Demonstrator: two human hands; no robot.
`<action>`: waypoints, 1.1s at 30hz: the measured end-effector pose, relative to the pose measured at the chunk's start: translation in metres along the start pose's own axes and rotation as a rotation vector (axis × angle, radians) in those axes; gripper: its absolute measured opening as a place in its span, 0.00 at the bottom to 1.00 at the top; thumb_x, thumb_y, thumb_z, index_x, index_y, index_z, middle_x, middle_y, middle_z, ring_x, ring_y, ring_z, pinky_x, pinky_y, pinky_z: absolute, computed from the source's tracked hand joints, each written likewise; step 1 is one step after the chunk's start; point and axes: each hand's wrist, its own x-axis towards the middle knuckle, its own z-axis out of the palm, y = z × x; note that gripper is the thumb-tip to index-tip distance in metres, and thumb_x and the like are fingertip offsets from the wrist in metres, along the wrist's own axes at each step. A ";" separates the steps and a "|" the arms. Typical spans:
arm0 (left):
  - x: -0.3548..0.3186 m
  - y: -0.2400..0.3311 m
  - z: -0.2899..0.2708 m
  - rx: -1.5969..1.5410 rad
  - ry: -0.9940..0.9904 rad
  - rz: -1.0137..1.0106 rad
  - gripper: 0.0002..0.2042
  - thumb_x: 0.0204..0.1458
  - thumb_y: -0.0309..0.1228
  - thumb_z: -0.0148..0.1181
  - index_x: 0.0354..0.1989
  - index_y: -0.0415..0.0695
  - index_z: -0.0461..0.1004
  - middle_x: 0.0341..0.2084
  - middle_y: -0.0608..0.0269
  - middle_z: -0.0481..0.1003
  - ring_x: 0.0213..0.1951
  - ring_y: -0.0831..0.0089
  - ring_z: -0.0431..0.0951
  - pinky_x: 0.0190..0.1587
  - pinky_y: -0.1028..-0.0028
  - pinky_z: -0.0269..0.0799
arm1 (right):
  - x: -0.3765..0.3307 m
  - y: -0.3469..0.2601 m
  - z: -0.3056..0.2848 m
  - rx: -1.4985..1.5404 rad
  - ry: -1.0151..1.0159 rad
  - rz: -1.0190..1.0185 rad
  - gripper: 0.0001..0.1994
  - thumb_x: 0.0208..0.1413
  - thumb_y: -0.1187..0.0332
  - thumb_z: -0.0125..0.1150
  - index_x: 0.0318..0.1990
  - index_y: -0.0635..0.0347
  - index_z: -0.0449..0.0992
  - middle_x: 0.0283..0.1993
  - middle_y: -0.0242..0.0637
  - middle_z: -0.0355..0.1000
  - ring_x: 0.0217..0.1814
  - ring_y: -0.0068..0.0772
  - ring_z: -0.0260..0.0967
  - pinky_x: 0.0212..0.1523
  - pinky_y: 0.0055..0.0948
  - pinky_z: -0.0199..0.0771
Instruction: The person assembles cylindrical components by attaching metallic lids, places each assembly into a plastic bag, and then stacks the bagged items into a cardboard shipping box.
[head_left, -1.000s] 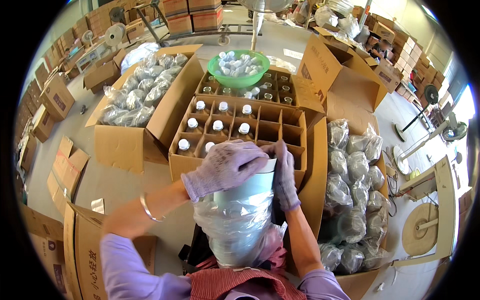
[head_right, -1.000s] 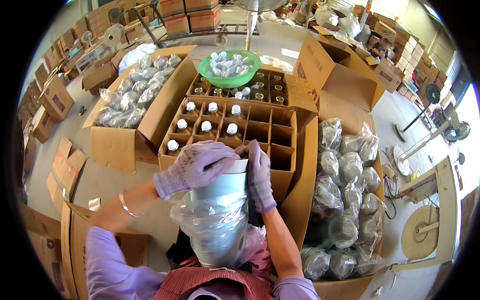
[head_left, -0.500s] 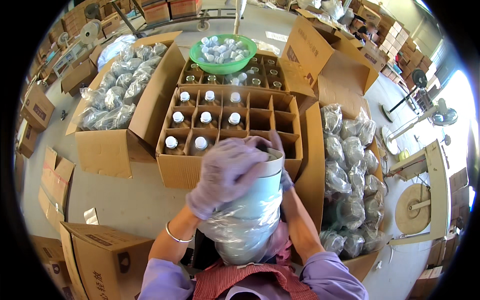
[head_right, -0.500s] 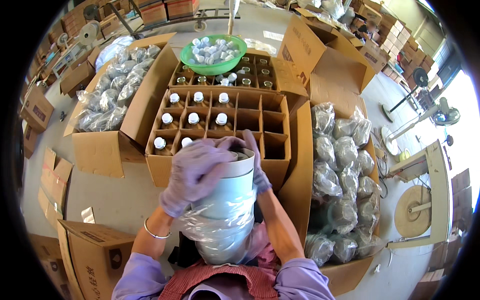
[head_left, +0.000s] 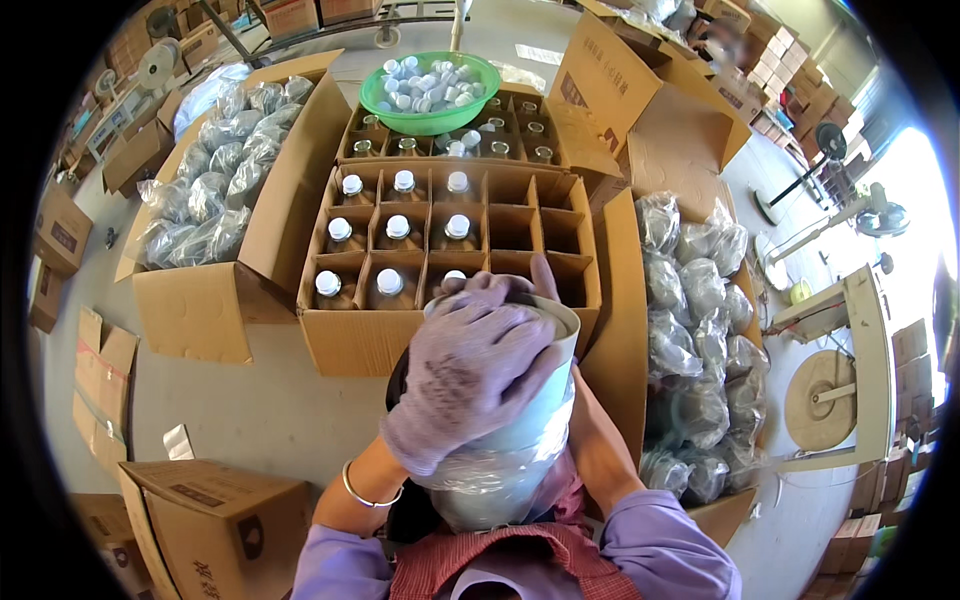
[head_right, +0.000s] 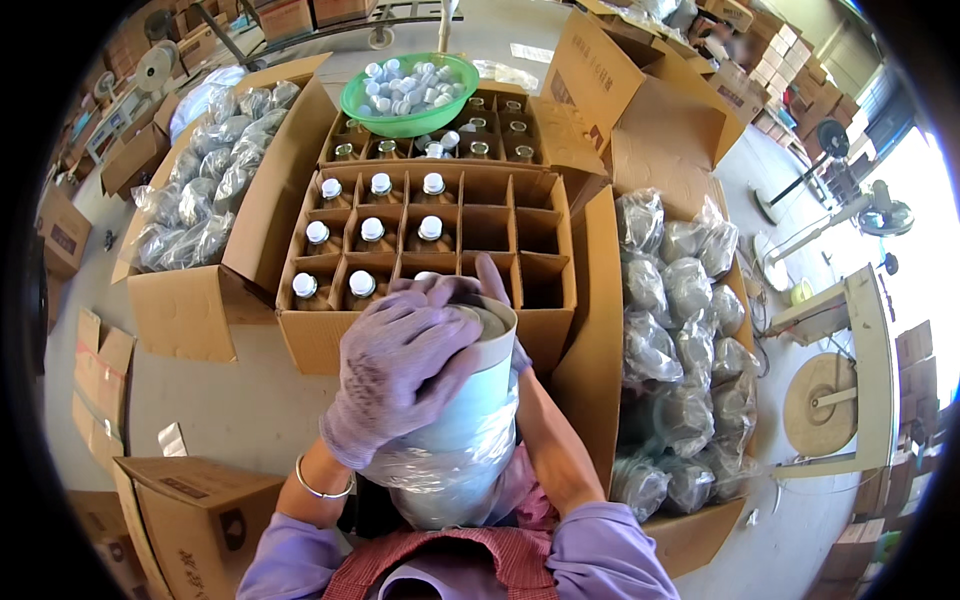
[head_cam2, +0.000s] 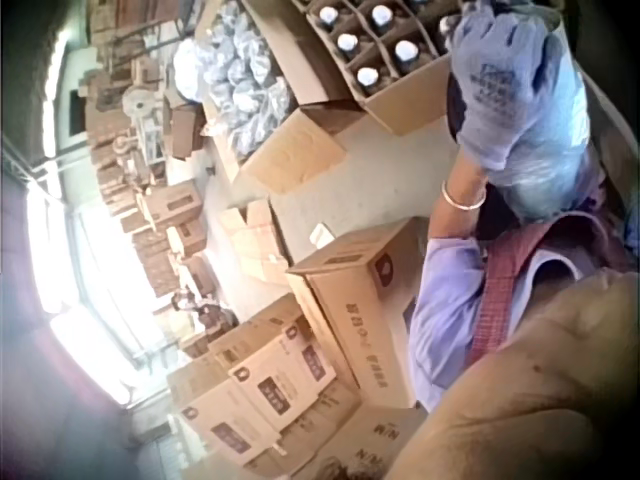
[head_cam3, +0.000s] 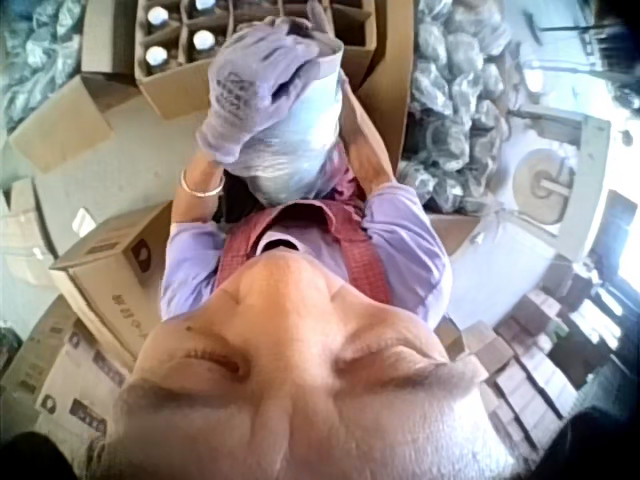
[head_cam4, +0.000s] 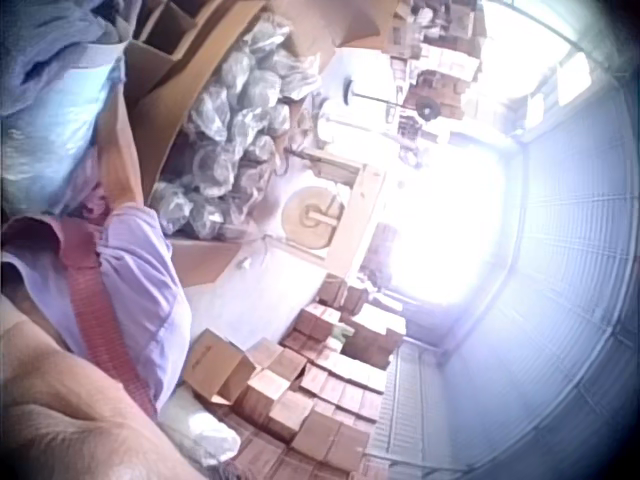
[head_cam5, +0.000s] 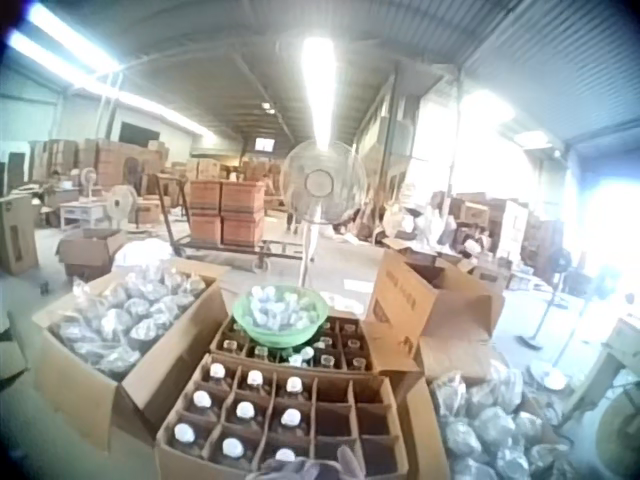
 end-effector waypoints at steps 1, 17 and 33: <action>-0.008 -0.018 -0.003 -0.251 0.027 0.006 0.07 0.54 0.33 0.58 0.32 0.44 0.78 0.34 0.60 0.80 0.43 0.61 0.80 0.60 0.57 0.64 | -0.004 -0.005 -0.026 -0.140 -0.062 -0.054 0.37 0.67 0.40 0.33 0.32 0.69 0.77 0.44 0.49 0.74 0.57 0.50 0.66 0.66 0.44 0.58; -0.005 -0.052 -0.039 -0.827 -0.285 -0.257 0.38 0.68 0.56 0.27 0.48 0.33 0.78 0.46 0.54 0.80 0.51 0.64 0.77 0.62 0.70 0.63 | -0.144 -0.024 0.032 -1.518 0.169 -0.195 0.37 0.48 0.46 0.71 0.58 0.62 0.69 0.64 0.44 0.64 0.66 0.41 0.62 0.66 0.38 0.59; -0.038 -0.041 -0.076 -0.466 -0.310 -0.331 0.39 0.48 0.50 0.70 0.64 0.38 0.64 0.58 0.50 0.70 0.57 0.59 0.72 0.63 0.65 0.66 | -0.005 -0.088 0.144 -1.447 -0.014 -0.374 0.14 0.55 0.62 0.69 0.41 0.63 0.78 0.39 0.40 0.75 0.43 0.31 0.75 0.44 0.28 0.75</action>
